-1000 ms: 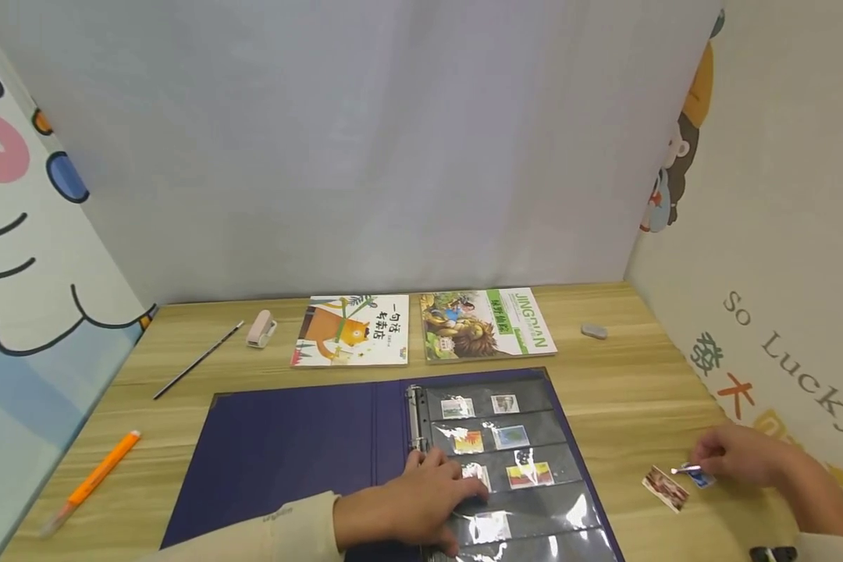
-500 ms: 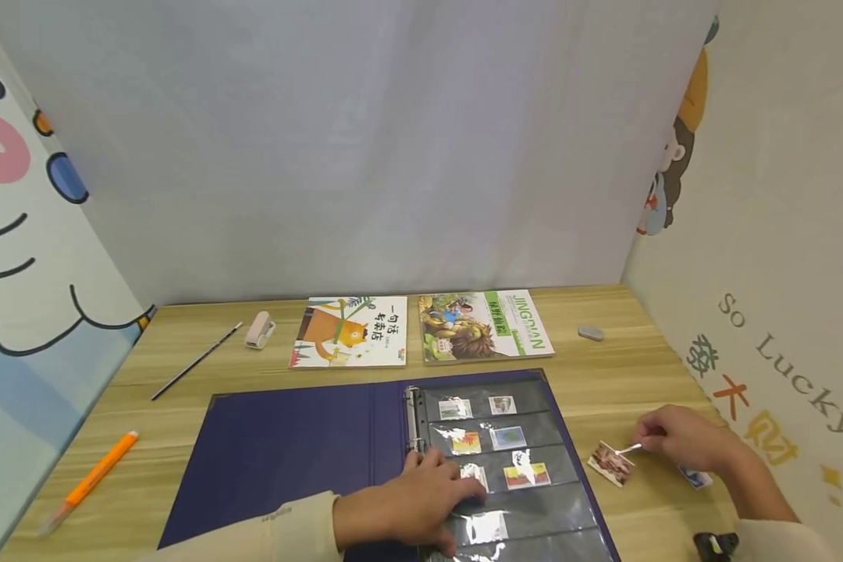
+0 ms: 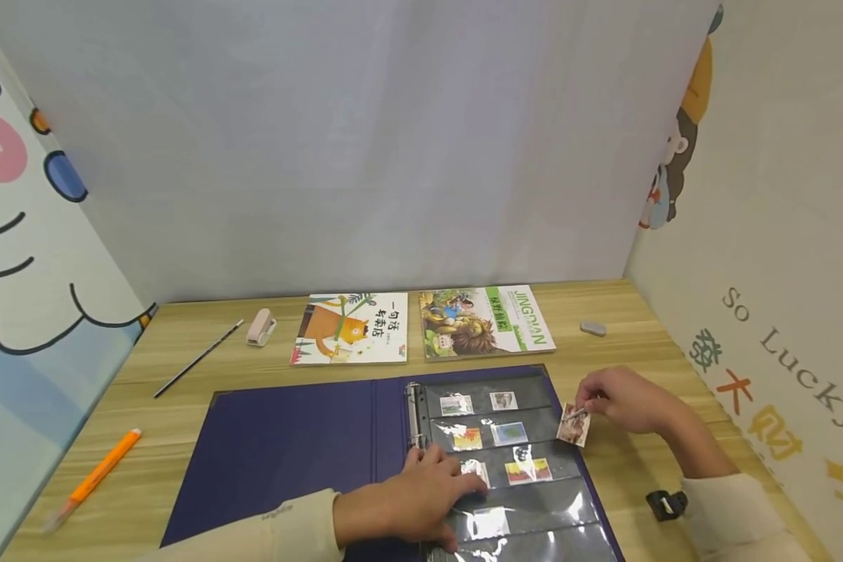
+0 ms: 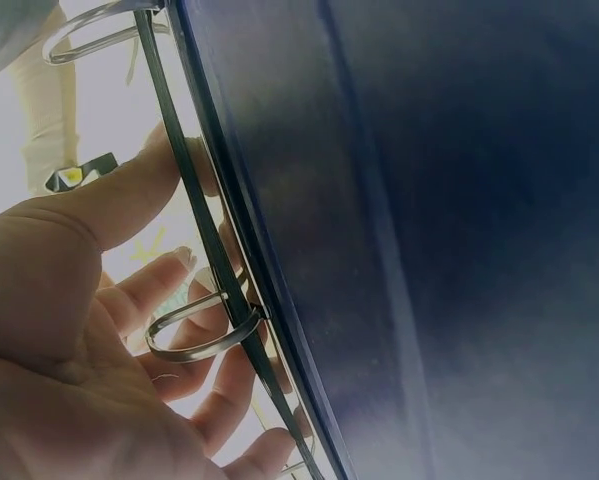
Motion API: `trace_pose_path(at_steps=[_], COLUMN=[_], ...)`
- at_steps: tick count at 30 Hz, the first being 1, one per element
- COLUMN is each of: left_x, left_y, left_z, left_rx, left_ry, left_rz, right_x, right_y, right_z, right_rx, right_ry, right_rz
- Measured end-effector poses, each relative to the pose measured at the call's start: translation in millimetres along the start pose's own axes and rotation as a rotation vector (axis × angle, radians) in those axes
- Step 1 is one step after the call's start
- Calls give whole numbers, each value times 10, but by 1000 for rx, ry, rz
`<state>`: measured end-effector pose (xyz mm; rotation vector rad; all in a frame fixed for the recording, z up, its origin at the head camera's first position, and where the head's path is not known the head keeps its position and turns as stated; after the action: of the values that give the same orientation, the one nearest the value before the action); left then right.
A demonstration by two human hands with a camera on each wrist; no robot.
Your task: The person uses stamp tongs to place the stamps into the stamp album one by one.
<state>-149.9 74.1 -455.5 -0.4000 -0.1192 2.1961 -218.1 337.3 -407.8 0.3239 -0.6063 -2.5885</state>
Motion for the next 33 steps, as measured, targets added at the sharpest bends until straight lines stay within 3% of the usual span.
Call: trace_pose_path(at_steps=[10,20,28,33], left_x=[10,12,5,11], left_y=[-4,0,1,-8], left_z=[30,15,18,4], left_rx=[16,15,6,0], left_ry=[-3,3,-11,-10], left_rz=[12,10,10,8], right_x=[130,132,167,167], right_y=[308,409,455,423], right_z=[-274,-503,-472,-582], right_rx=[41,63,19,60], right_ry=[63,118,25,131], right_rz=[158,192,229,178])
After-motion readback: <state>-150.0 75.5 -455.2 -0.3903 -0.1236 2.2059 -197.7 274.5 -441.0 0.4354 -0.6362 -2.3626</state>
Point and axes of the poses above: each hand's wrist, its own x-axis towards the middle knuckle, its own z-axis out of the back of the hand, y = z × x, the point moved 6 cm from there along x, towards the middle knuckle, and after that the axes turned 1 degree about y, right-handed, at the moved point
